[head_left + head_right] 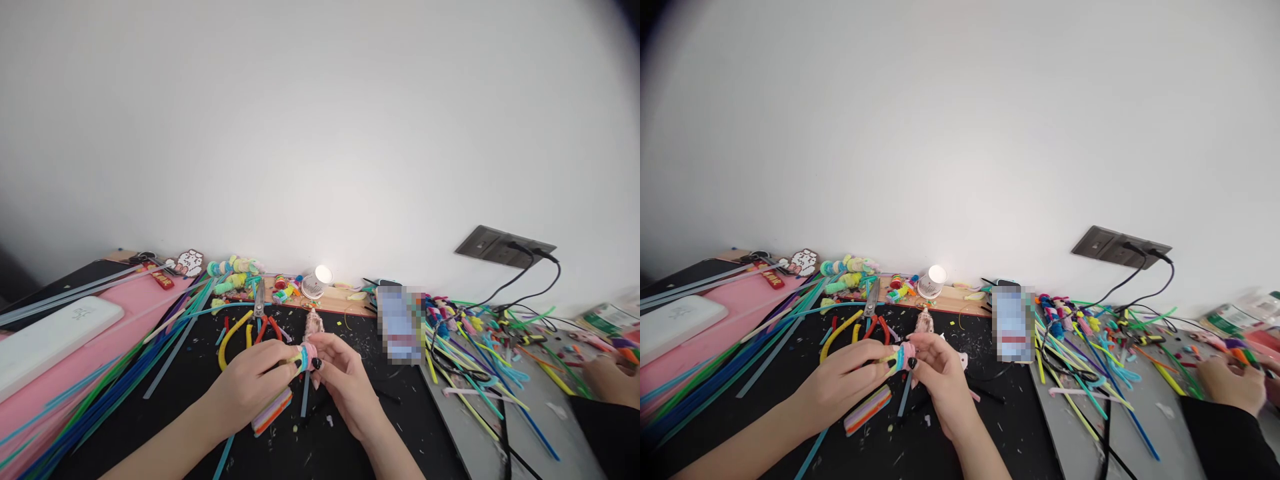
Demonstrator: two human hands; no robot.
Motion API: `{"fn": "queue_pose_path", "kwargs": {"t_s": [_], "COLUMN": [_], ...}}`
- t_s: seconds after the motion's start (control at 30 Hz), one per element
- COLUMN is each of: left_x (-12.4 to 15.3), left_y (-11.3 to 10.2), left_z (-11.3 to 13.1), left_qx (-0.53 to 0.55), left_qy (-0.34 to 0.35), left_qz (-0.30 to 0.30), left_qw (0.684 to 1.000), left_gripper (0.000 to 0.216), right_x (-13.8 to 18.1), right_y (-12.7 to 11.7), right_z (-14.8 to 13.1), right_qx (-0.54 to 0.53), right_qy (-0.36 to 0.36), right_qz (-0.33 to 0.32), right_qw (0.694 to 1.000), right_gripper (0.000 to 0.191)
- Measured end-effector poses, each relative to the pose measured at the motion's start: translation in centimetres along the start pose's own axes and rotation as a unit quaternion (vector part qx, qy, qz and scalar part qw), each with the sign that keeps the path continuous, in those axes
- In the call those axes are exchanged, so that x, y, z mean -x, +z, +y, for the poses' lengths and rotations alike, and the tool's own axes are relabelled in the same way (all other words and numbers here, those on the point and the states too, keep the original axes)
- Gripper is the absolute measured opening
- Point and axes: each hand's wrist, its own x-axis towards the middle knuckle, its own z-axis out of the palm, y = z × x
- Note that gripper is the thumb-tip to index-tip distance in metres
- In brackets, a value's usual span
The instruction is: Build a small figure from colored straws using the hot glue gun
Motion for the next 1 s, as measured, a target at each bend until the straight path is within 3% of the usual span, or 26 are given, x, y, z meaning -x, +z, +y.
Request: {"fn": "queue_pose_path", "kwargs": {"t_s": [0.13, 0.6, 1.0], "left_x": [-0.04, -0.17, -0.14], "left_y": [-0.06, -0.09, 0.01], "left_z": [0.08, 0.28, 0.37], "left_qx": [0.032, 0.079, 0.112], "left_qy": [-0.024, -0.049, -0.11], "left_qz": [-0.006, -0.008, -0.009], "left_qw": [0.999, 0.996, 0.988], "left_gripper": [0.024, 0.023, 0.022], "right_x": [0.06, 0.16, 0.04], "right_y": [-0.04, 0.29, -0.11], "right_z": [-0.22, -0.21, -0.11], "right_qx": [0.0, -0.018, -0.008], "right_qy": [0.008, 0.017, 0.005], "right_qz": [-0.013, 0.009, -0.018], "right_qw": [1.0, 1.0, 1.0], "right_gripper": [0.025, 0.023, 0.022]}}
